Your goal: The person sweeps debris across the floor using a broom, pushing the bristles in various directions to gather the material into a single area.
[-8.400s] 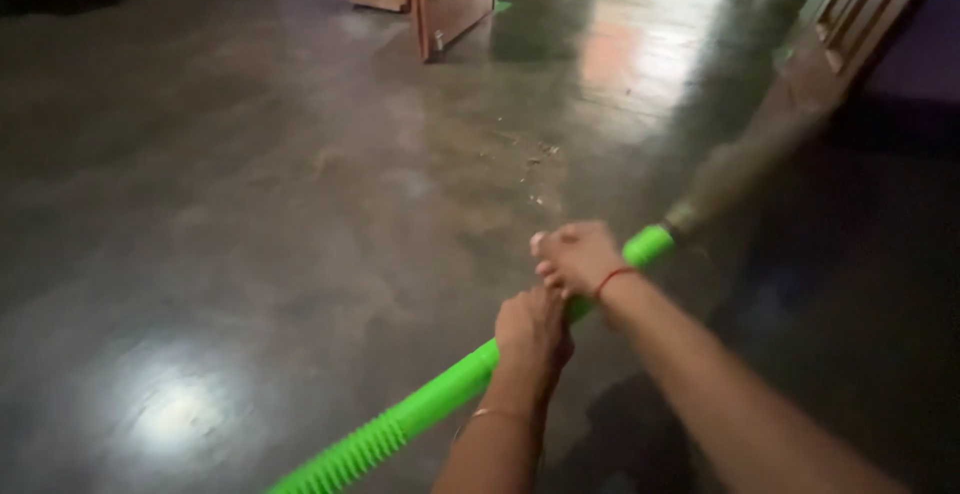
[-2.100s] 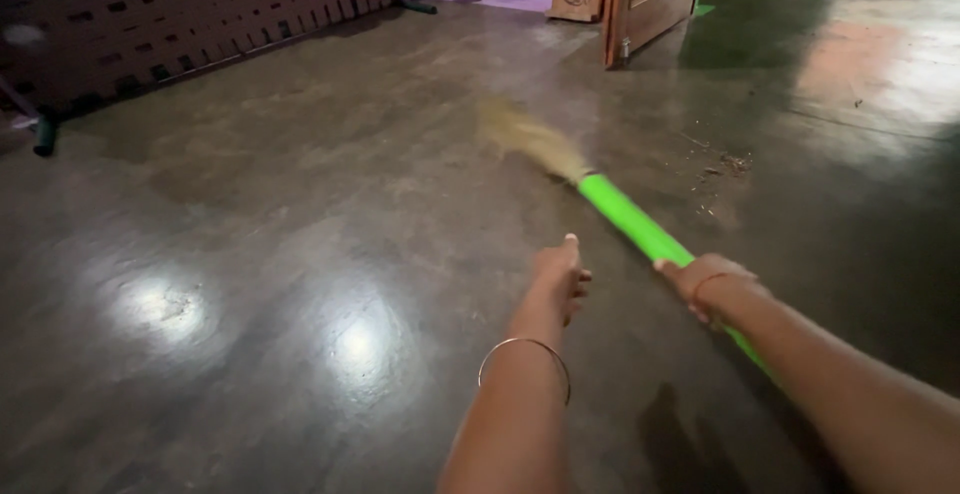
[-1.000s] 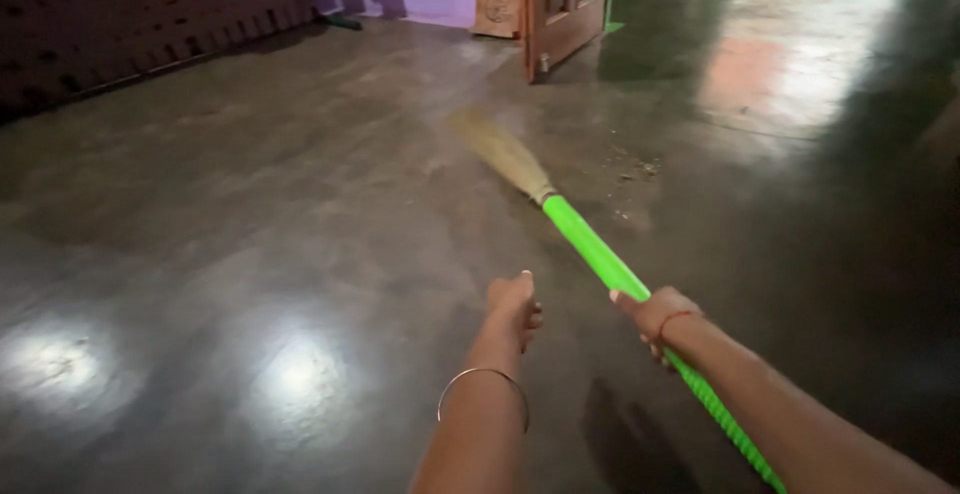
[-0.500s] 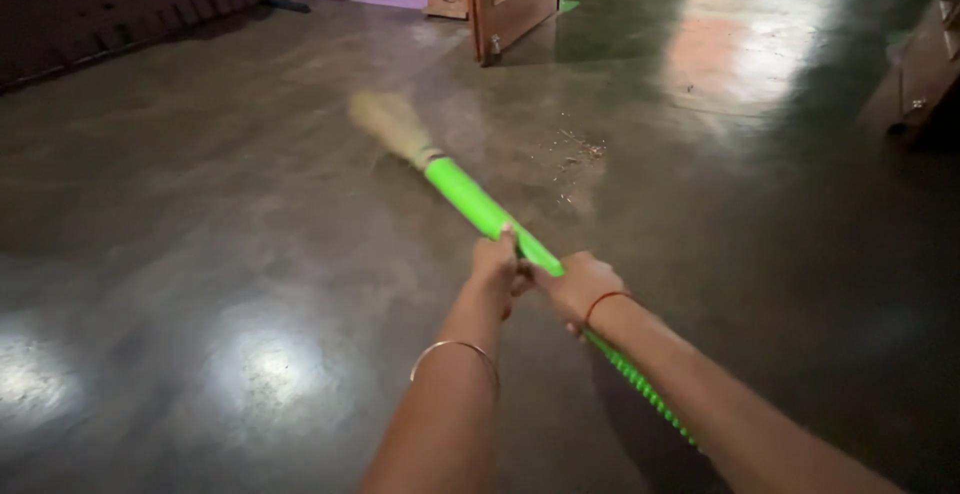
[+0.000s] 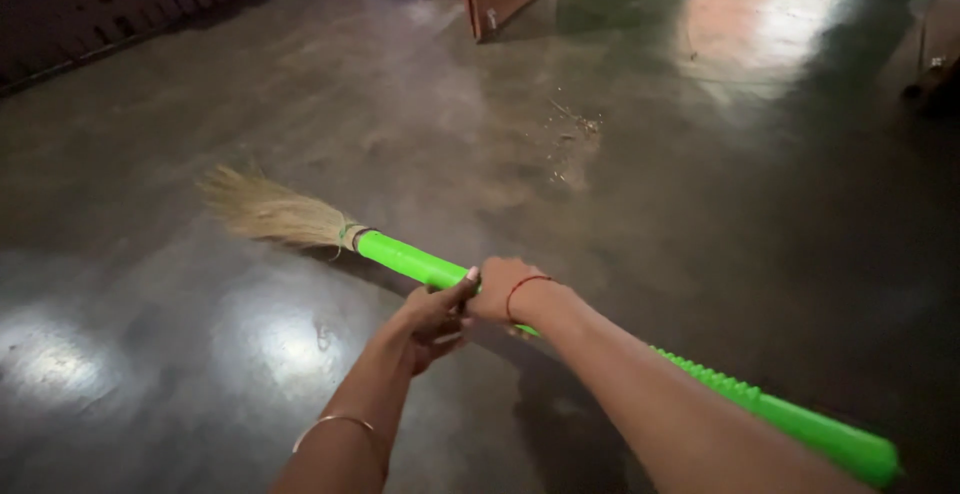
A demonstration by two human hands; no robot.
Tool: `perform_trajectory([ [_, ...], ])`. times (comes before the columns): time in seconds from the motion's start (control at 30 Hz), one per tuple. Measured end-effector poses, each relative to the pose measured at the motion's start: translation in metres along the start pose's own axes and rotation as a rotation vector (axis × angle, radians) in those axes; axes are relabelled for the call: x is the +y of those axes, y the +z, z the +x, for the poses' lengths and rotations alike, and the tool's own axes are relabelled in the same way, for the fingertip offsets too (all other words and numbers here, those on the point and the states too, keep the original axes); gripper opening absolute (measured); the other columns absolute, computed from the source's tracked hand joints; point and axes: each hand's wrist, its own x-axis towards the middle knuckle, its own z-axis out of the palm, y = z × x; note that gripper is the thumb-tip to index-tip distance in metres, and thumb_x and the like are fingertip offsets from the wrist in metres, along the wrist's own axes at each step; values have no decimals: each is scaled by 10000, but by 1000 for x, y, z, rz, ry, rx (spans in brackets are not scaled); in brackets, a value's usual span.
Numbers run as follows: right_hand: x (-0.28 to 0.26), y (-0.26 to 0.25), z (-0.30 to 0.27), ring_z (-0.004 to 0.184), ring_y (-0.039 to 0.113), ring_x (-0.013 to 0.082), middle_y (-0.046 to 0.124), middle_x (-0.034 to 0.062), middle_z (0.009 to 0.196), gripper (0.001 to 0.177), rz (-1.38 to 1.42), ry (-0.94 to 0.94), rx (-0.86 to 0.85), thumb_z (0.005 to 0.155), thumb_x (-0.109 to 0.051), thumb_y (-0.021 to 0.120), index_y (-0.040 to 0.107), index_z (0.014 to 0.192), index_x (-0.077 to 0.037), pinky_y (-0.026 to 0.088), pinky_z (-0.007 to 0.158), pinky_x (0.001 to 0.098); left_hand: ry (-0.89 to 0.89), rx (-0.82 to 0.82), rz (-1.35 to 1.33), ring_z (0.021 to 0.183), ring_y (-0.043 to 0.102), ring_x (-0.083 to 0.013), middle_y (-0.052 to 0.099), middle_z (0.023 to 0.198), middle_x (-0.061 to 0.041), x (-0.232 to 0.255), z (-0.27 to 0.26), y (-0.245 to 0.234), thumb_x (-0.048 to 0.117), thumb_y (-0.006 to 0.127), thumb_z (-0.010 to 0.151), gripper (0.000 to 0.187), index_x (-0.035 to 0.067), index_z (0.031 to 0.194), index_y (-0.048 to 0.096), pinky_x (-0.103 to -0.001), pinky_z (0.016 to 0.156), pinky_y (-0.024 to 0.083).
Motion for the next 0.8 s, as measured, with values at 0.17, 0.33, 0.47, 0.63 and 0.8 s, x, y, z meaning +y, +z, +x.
perform_trajectory([
  [0.17, 16, 13, -17, 919, 743, 354, 756, 204, 993, 627, -82, 78, 117, 869, -627, 622, 753, 1101, -59, 583, 839, 463, -31, 68, 183, 710, 600, -170, 635, 838, 2, -9, 24, -5, 574, 748, 854, 490, 114, 1007, 681, -410, 690, 505],
  [0.33, 69, 0, -18, 1203, 658, 369, 698, 158, 1269, 729, -191, 183, 210, 813, -757, 573, 694, 1266, -198, 514, 1030, 508, 61, -27, -56, 644, 578, -190, 642, 822, -44, -7, 80, 14, 383, 750, 911, 324, 108, 1043, 640, -407, 625, 450],
  [0.47, 93, -14, -2, 1180, 660, 376, 686, 194, 1247, 783, -151, 368, 296, 823, -792, 597, 711, 1242, -141, 526, 1011, 497, 113, -119, -19, 614, 556, -167, 635, 792, -37, 20, 88, 38, 359, 726, 917, 302, 107, 1070, 657, -384, 606, 445],
  [0.63, 57, -25, 16, 708, 794, 299, 792, 164, 826, 823, 131, 563, 370, 858, -759, 620, 799, 1094, 9, 645, 677, 435, 144, -150, -17, 617, 537, -167, 631, 779, -32, 32, 73, 25, 388, 715, 923, 343, 103, 1105, 663, -384, 633, 440],
  [0.8, 3, -6, 8, 628, 763, 294, 760, 163, 754, 747, 136, 463, 391, 856, -761, 582, 733, 1098, -71, 635, 629, 423, 107, -22, -96, 654, 589, -195, 656, 822, -54, 26, 73, -29, 408, 671, 945, 369, 110, 1157, 621, -398, 626, 455],
])
